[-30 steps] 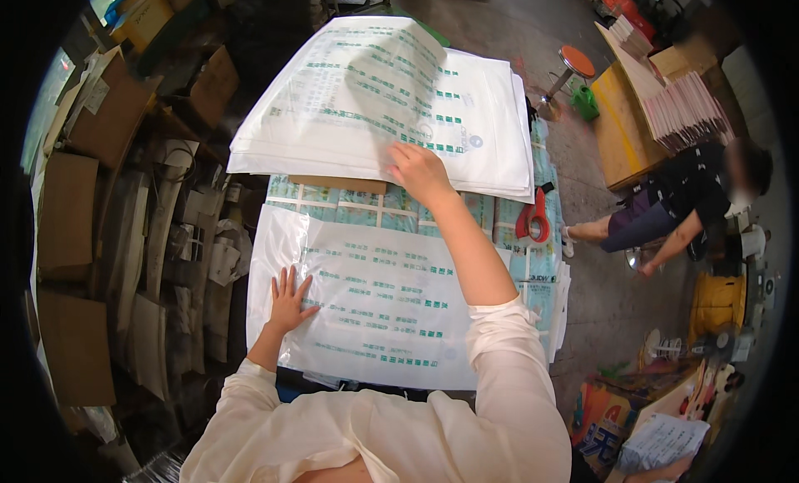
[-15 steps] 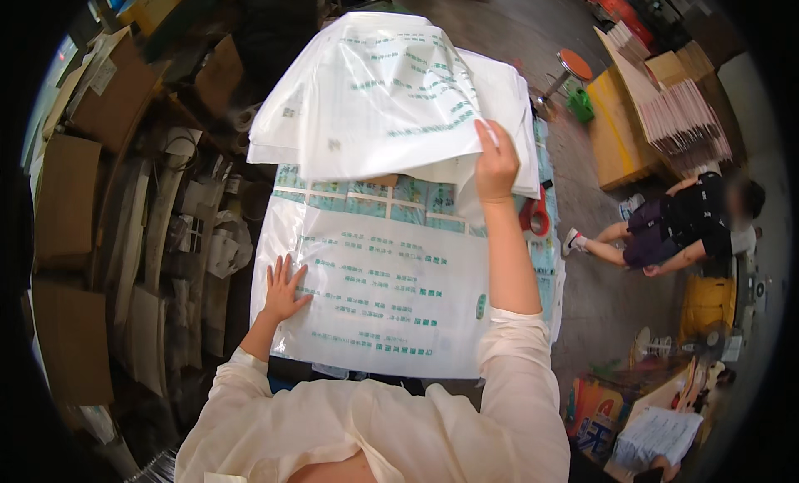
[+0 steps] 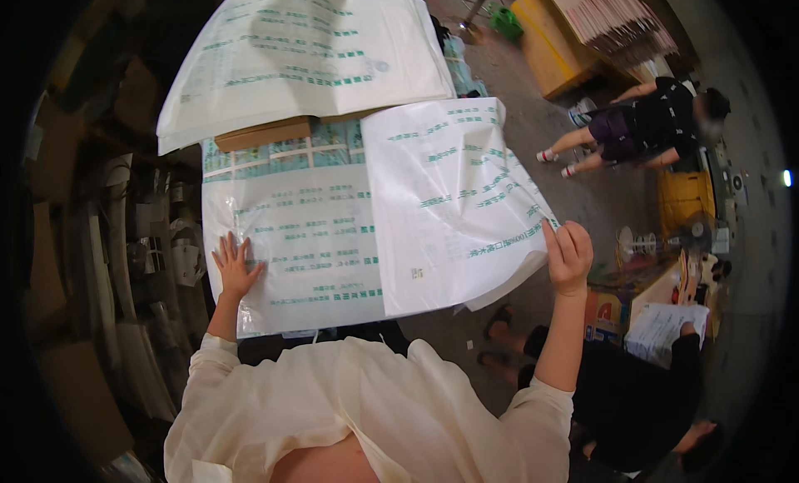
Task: The person seals white plastic shipping bags using a red handheld tape dispenser. They repeatedly fold the bag flaps, apply tape, and smooth the surface. The person handles multiple bags one at a time, stacking them after sealing.
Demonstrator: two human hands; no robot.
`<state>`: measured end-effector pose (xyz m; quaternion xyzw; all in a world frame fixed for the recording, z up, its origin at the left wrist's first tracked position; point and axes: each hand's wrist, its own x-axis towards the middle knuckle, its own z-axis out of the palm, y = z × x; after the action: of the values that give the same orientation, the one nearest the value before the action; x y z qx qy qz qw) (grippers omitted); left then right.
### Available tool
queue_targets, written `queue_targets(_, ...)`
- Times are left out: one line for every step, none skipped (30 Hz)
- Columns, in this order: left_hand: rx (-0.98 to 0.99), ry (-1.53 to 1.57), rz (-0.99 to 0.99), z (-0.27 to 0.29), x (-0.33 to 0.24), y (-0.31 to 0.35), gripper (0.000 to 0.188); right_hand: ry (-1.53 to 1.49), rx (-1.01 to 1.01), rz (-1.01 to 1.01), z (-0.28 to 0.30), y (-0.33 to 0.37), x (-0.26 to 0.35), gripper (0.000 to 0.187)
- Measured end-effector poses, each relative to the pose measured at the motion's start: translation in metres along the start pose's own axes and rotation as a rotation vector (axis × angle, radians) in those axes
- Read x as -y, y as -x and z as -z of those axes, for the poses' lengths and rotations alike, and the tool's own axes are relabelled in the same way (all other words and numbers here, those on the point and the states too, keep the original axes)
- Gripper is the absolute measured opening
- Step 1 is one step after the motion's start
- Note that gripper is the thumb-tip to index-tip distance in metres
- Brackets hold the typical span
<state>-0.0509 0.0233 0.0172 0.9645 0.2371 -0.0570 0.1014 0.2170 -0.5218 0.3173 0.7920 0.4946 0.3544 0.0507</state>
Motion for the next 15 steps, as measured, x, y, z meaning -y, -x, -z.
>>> queue_targets(-0.116, -0.018, 0.002, -0.005, -0.008, 0.001, 0.071, 0.018, 0.022, -0.006, 0.004, 0.011, -0.003, 0.027)
queue_targets(-0.133, 0.017, 0.0, -0.016, -0.011, -0.001, 0.069, -0.005, 0.045, 0.037, 0.003, 0.019, -0.002, 0.027)
queue_targets(-0.151, 0.052, 0.0, -0.027, -0.016, -0.005, 0.068, -0.03, 0.067, 0.081, -0.002, 0.026, 0.001, 0.028)
queue_targets(-0.165, 0.096, -0.003, -0.037, -0.022, -0.011, 0.066, -0.051, 0.096, 0.128, -0.006, 0.034, 0.004, 0.028)
queue_targets(-0.21, 0.174, 0.007, -0.032, -0.05, -0.015, 0.057, -0.105, 0.116, 0.15, -0.012, 0.045, 0.012, 0.029)
queue_targets(-0.243, 0.22, -0.049, -0.04, -0.072, -0.022, 0.057, -0.179, 0.151, 0.188, -0.017, 0.053, 0.017, 0.028)
queue_targets(-0.282, 0.255, -0.095, -0.048, -0.085, -0.026, 0.057, -0.216, 0.167, 0.185, -0.026, 0.06, 0.027, 0.029)
queue_targets(-0.319, 0.301, -0.146, -0.056, -0.105, -0.031, 0.058, -0.244, 0.193, 0.184, -0.032, 0.069, 0.035, 0.029)
queue_targets(-0.281, 0.366, -0.236, -0.055, -0.141, -0.033, 0.063, -0.245, 0.208, 0.176, -0.038, 0.082, 0.04, 0.029)
queue_targets(-0.246, 0.421, -0.322, -0.051, -0.178, -0.033, 0.068, -0.252, 0.213, 0.169, -0.047, 0.098, 0.046, 0.029)
queue_targets(-0.205, 0.485, -0.371, -0.056, -0.206, -0.036, 0.067, -0.262, 0.212, 0.164, -0.054, 0.108, 0.051, 0.03)
queue_targets(-0.163, 0.548, -0.416, -0.063, -0.231, -0.038, 0.066, -0.278, 0.219, 0.168, -0.059, 0.114, 0.052, 0.03)
queue_targets(-0.125, 0.486, -0.405, -0.068, -0.259, -0.039, 0.064, -0.292, 0.229, 0.17, -0.063, 0.119, 0.054, 0.031)
queue_targets(-0.086, 0.424, -0.394, -0.073, -0.283, -0.04, 0.063, -0.306, 0.241, 0.172, -0.065, 0.123, 0.055, 0.032)
queue_targets(-0.094, 0.359, -0.354, -0.076, -0.303, -0.042, 0.063, -0.333, 0.254, 0.166, -0.066, 0.124, 0.055, 0.035)
